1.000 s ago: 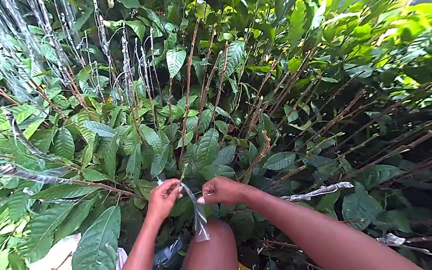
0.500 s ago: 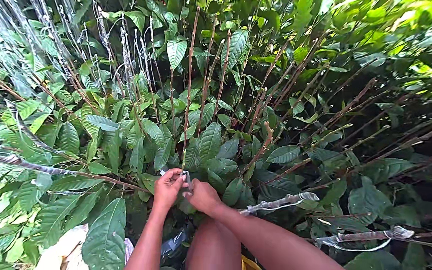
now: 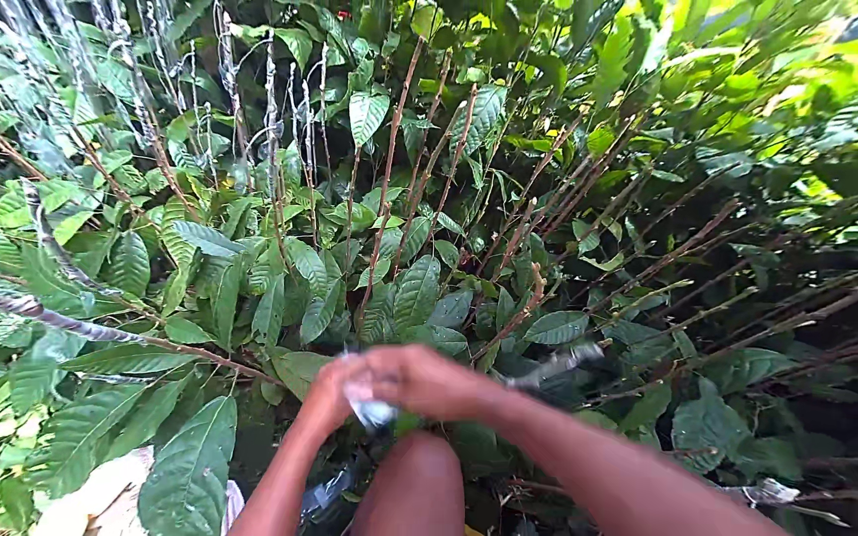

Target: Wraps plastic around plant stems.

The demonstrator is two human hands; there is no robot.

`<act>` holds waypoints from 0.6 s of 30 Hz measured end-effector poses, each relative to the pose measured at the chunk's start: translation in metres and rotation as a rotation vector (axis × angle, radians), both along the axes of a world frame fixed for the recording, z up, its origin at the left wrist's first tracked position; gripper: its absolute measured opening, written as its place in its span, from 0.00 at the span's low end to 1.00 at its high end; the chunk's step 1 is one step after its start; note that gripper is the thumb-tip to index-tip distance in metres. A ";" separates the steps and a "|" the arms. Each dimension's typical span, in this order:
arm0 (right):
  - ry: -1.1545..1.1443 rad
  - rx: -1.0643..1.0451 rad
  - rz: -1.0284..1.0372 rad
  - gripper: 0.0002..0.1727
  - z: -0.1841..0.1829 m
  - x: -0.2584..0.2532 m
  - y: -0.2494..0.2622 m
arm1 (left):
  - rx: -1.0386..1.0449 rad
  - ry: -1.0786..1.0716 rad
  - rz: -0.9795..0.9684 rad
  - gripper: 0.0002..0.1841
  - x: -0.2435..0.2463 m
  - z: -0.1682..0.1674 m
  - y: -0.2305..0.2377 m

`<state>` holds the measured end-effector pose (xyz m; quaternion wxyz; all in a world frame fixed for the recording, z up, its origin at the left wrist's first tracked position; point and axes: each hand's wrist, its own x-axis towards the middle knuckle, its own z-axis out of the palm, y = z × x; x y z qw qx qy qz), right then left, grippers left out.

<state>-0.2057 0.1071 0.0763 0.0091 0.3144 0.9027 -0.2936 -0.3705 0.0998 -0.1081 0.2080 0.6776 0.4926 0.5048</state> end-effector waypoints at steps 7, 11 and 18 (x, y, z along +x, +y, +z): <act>-0.134 0.129 -0.033 0.16 0.011 -0.014 0.010 | 0.046 0.022 0.027 0.09 -0.007 0.007 -0.008; -0.347 0.247 -0.022 0.22 0.006 0.002 0.040 | 0.059 0.122 0.003 0.12 -0.013 0.009 -0.006; -0.238 0.135 -0.042 0.22 0.000 0.011 0.064 | 0.056 0.204 -0.020 0.13 -0.012 0.019 -0.005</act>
